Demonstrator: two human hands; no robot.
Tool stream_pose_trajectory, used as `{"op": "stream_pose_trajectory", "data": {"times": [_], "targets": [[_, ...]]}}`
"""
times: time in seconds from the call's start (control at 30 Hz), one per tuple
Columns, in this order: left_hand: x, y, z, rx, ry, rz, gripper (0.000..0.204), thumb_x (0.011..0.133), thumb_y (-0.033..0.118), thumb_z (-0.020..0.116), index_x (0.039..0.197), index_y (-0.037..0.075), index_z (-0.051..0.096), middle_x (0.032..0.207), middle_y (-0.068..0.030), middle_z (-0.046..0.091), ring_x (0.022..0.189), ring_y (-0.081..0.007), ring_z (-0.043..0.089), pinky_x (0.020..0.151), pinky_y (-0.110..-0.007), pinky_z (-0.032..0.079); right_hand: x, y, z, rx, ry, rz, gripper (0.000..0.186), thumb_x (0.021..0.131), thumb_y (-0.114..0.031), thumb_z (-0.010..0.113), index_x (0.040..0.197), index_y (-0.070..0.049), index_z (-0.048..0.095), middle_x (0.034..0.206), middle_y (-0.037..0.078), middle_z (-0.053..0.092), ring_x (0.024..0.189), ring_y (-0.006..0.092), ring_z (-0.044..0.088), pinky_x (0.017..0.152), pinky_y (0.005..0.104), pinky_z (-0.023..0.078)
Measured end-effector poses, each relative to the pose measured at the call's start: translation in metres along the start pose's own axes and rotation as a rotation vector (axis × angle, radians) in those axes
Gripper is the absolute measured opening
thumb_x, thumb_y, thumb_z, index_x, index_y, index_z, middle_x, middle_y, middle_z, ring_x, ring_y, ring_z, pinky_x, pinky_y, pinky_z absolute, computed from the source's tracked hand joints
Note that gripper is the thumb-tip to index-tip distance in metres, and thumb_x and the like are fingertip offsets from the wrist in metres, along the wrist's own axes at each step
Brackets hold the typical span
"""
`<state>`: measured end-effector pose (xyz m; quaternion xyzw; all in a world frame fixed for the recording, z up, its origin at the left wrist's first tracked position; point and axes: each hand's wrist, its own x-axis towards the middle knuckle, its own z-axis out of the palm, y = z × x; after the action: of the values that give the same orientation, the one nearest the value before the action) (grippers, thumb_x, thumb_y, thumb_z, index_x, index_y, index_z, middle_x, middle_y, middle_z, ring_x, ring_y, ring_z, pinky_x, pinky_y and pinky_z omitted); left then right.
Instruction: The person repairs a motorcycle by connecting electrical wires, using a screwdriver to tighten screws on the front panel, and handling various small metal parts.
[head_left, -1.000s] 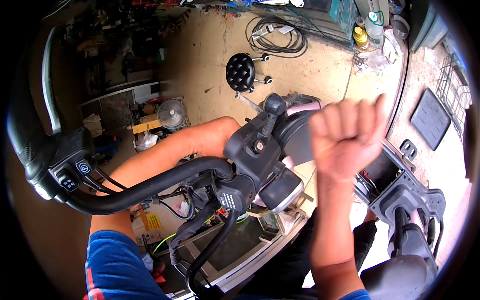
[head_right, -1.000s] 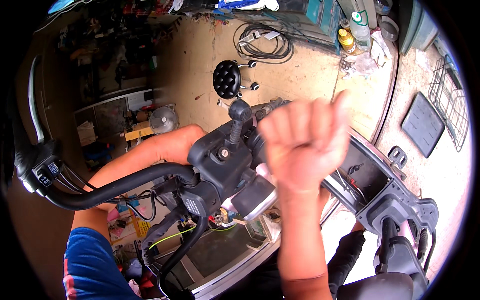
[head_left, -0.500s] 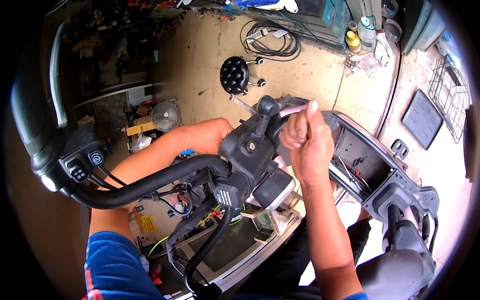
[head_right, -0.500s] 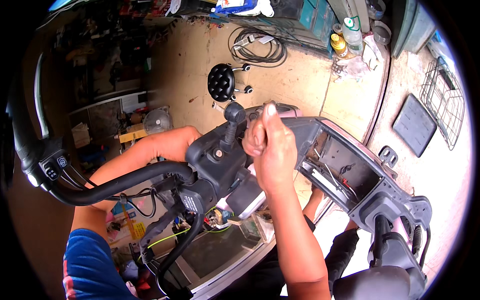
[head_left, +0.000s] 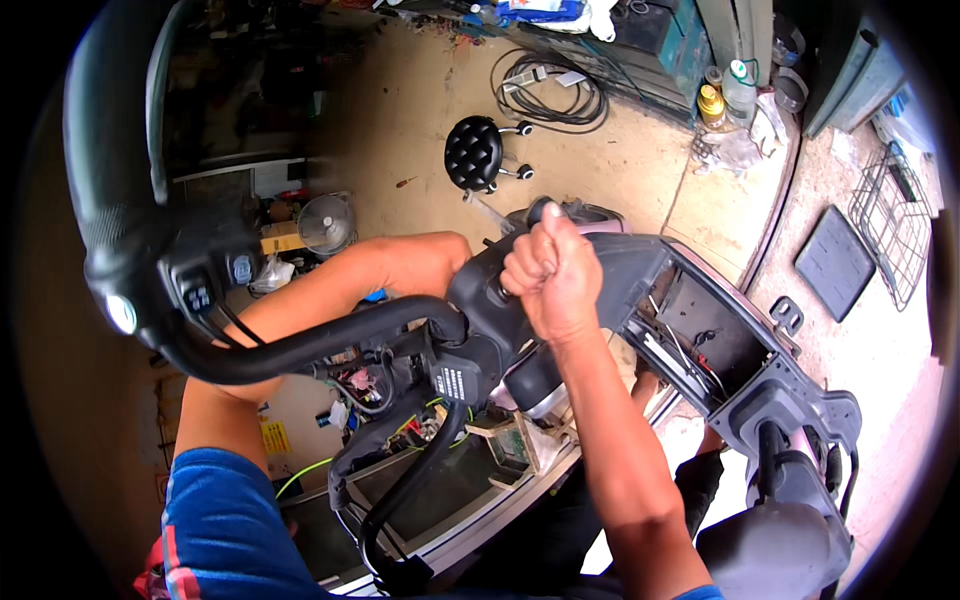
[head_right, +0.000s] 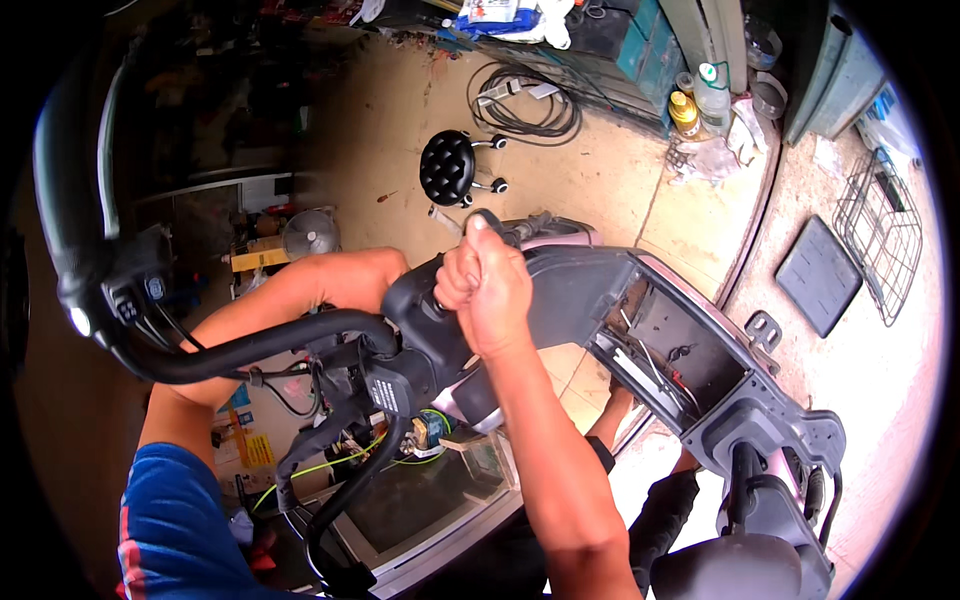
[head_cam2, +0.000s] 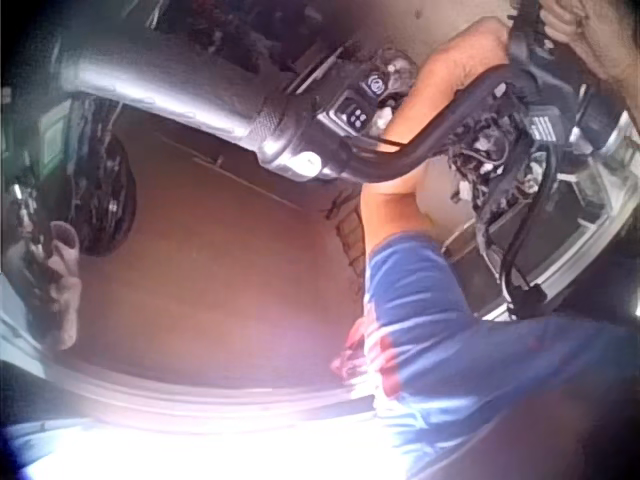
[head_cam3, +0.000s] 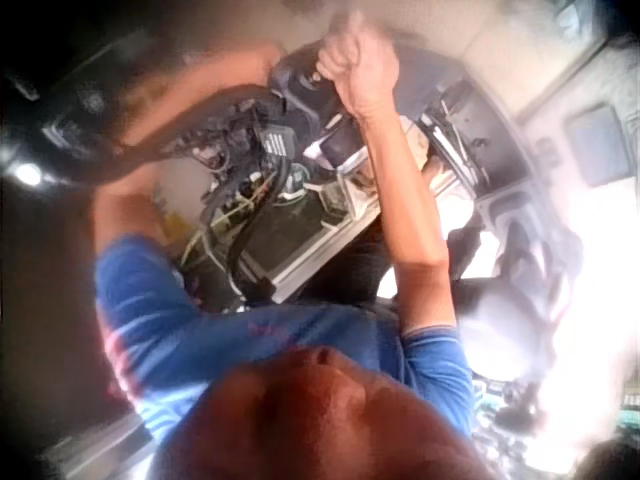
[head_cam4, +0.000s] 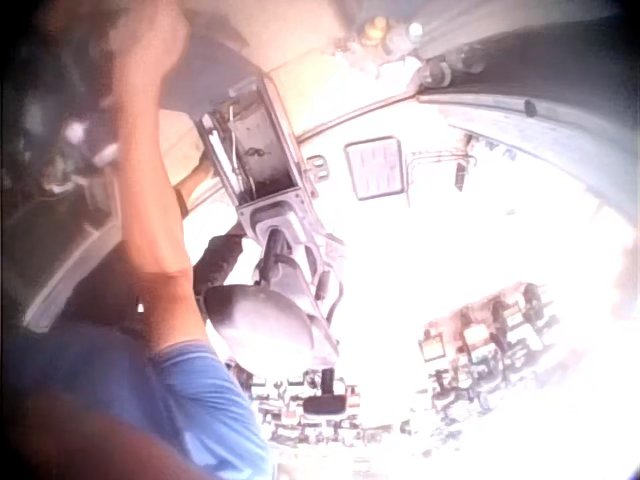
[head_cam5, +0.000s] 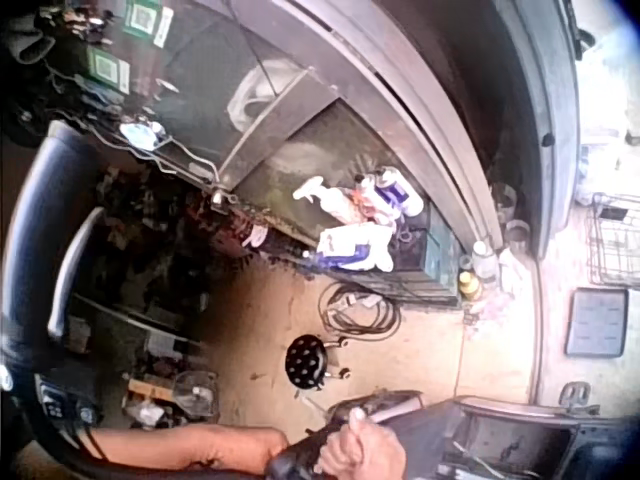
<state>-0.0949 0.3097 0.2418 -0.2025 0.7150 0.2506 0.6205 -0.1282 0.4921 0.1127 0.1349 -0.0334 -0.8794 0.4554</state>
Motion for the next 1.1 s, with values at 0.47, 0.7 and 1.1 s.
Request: {"op": "stream_pose_trajectory", "data": {"times": [0.47,0.7,1.1], "targets": [[-0.007,-0.001,0.017,-0.179,0.126,0.105,0.020,0.074,-0.002,0.081,0.094,-0.001,0.075,0.078,-0.0072,0.075,0.075,-0.0071,0.061,0.066,-0.034,0.053,-0.053,0.014,-0.029,-1.109,0.072,-0.028,0.027,0.097,-0.007,0.074,0.122,0.002,0.074,0.109,0.011,0.074,0.094,0.0154,0.071,0.083,0.0293,0.056],[0.004,-0.013,0.009,-0.105,0.095,0.191,0.020,0.073,-0.002,0.080,0.092,-0.002,0.073,0.076,-0.0069,0.073,0.072,-0.0071,0.058,0.063,-0.035,0.051,-0.049,0.006,-0.027,-1.239,-0.019,-0.041,0.028,0.094,-0.006,0.076,0.120,0.002,0.076,0.107,0.012,0.073,0.091,0.0198,0.072,0.081,0.0313,0.056],[0.009,-0.006,0.006,0.065,0.148,0.198,0.024,0.081,0.010,0.079,0.104,0.002,0.075,0.090,-0.0173,0.077,0.081,-0.0201,0.073,0.077,-0.039,0.056,-0.063,-0.011,-0.062,-1.166,0.395,-0.049,0.020,0.098,-0.010,0.075,0.114,0.001,0.079,0.092,0.001,0.075,0.084,0.0067,0.062,0.076,0.0247,0.052]]}}
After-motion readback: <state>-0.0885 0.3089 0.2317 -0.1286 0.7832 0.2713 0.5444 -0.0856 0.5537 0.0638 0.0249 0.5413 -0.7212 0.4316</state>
